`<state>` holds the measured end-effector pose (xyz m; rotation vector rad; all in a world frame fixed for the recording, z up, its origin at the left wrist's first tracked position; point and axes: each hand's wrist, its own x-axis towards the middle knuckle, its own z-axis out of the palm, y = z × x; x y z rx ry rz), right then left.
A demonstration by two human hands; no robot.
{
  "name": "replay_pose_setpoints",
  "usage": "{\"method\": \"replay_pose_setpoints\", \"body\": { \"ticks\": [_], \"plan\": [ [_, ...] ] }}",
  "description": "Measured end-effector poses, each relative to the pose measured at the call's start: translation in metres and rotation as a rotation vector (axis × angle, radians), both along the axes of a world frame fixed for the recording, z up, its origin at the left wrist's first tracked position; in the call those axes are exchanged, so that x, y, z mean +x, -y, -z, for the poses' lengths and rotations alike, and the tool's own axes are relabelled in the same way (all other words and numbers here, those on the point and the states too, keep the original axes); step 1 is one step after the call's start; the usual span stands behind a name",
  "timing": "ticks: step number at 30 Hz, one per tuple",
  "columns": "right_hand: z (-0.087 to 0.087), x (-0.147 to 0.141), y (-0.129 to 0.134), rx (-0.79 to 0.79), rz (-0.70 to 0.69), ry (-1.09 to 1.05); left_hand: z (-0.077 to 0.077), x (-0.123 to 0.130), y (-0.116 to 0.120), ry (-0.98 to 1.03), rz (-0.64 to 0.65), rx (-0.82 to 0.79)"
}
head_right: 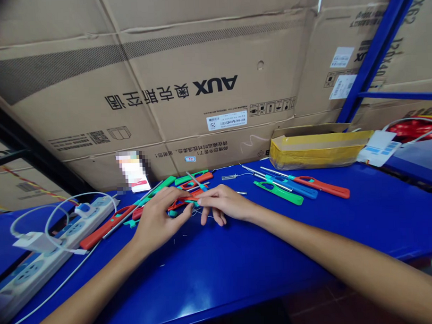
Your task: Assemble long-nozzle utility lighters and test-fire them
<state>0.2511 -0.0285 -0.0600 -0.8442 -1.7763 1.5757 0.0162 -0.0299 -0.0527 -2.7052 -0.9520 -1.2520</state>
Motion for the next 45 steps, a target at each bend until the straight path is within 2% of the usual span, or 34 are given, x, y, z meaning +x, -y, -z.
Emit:
{"method": "replay_pose_setpoints", "body": {
  "ticks": [4,10,17,29,35,45],
  "plan": [
    [-0.0017,0.0001,0.0006,0.143,0.128,0.078,-0.0010,-0.0019,-0.0010,-0.007,0.009,-0.015],
    [-0.0064,0.0023,0.0002,0.148,0.069,0.182,-0.0055,-0.0048,-0.0021,-0.016,0.032,-0.154],
    [0.0001,-0.0014,0.0002,0.300,0.146,0.196,-0.0051,-0.0038,-0.0014,0.000,0.006,-0.221],
    [-0.0011,-0.0004,0.0005,0.333,0.170,0.238,-0.0072,-0.0005,0.0024,-0.010,0.080,-0.277],
    [-0.0001,-0.0039,0.0038,0.363,0.237,0.211,-0.0094,-0.0015,0.0043,-0.037,0.123,-0.294],
    [-0.0008,-0.0038,0.0055,0.453,0.287,0.245,-0.0073,-0.0027,0.0024,-0.038,0.135,-0.316]
  ]
}}
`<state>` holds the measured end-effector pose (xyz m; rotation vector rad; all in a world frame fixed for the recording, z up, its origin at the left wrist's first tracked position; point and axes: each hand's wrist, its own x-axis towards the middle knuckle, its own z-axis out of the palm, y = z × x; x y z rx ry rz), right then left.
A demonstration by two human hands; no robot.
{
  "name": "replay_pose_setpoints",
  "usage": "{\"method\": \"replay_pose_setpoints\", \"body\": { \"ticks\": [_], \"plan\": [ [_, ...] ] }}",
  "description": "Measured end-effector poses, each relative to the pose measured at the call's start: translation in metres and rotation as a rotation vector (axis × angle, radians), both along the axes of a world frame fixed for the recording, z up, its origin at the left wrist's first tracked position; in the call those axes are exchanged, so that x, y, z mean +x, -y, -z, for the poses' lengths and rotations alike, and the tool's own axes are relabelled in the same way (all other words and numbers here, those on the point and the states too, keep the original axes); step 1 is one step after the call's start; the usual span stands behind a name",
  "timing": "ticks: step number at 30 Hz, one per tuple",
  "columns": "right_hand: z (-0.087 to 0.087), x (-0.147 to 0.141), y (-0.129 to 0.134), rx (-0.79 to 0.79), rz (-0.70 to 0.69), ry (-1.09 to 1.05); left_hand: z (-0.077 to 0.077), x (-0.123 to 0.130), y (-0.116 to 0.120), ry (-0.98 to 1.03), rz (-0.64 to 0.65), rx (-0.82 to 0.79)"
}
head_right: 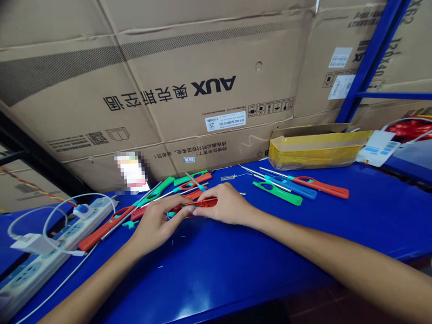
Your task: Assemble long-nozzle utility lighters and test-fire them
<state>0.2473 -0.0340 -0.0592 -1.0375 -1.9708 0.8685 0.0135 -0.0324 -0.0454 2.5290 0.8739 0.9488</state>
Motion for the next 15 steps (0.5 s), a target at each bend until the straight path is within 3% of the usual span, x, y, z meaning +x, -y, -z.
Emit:
{"method": "replay_pose_setpoints", "body": {
  "ticks": [8,15],
  "plan": [
    [0.0039,-0.0067,0.0032,0.000,-0.006,-0.021,-0.0012,-0.0009,-0.0005,0.009,-0.051,0.042],
    [0.0024,-0.0053,0.0087,0.267,0.194,0.179,0.0002,0.0004,0.0008,-0.001,-0.117,0.094]
  ]
}}
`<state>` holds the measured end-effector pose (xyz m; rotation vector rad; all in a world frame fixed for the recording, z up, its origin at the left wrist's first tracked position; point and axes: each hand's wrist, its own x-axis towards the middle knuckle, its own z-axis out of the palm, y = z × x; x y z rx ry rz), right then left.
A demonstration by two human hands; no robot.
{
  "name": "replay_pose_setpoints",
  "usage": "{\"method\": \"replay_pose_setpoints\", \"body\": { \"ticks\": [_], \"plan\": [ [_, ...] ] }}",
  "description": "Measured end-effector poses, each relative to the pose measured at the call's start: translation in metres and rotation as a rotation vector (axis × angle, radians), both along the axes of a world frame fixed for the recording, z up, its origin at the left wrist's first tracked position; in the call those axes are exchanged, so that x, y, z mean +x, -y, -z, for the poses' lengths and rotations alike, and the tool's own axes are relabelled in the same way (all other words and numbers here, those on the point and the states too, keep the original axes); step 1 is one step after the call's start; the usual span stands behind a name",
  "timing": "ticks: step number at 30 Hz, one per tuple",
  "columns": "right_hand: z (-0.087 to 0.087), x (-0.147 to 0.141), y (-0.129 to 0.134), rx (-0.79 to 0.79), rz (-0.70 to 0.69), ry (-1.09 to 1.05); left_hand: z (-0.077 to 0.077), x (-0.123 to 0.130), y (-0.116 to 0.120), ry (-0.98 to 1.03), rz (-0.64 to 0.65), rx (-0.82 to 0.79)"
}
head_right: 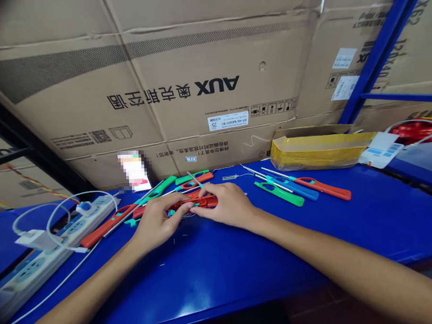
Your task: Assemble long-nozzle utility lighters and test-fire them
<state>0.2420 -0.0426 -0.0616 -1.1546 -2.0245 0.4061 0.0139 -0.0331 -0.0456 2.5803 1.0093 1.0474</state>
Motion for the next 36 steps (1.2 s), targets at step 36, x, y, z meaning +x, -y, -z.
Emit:
{"method": "replay_pose_setpoints", "body": {
  "ticks": [36],
  "plan": [
    [0.000,-0.010,0.010,0.230,0.172,0.303,0.010,0.011,0.006,0.099,-0.025,-0.045]
  ]
}}
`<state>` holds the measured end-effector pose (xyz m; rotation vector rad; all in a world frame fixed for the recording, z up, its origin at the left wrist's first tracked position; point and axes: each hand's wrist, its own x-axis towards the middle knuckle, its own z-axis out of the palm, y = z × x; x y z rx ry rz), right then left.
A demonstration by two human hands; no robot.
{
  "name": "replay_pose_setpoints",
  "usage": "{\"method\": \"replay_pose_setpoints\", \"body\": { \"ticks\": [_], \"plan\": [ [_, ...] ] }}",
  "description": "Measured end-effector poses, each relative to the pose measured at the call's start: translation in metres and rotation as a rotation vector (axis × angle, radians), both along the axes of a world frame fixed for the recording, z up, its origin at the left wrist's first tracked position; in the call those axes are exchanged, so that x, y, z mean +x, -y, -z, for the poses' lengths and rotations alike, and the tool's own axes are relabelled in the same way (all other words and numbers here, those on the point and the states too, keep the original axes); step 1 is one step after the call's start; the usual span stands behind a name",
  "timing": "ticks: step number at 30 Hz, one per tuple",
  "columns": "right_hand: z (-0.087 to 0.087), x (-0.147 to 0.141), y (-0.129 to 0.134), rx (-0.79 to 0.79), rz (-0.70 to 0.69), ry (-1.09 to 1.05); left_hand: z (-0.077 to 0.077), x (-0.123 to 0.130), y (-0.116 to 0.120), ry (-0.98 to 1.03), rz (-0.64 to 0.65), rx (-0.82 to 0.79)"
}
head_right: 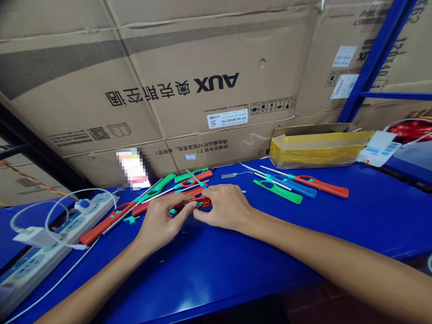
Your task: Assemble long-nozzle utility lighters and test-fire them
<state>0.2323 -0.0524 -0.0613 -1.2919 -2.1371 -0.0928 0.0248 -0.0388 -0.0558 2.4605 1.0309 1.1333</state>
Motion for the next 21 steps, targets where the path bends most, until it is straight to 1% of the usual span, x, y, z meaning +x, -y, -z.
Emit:
{"method": "replay_pose_setpoints", "body": {
  "ticks": [9,17,21],
  "plan": [
    [-0.0020,-0.0002,0.0038,-0.019,-0.036,0.013,-0.0025,0.0028,0.0040,0.008,-0.002,0.000],
    [-0.0045,0.0004,0.0050,0.004,-0.045,0.014,-0.0007,0.0018,0.0025,0.015,-0.008,0.024],
    [-0.0046,0.0012,0.0040,0.030,-0.042,0.025,-0.0021,-0.0013,0.0004,0.007,0.027,0.045]
  ]
}}
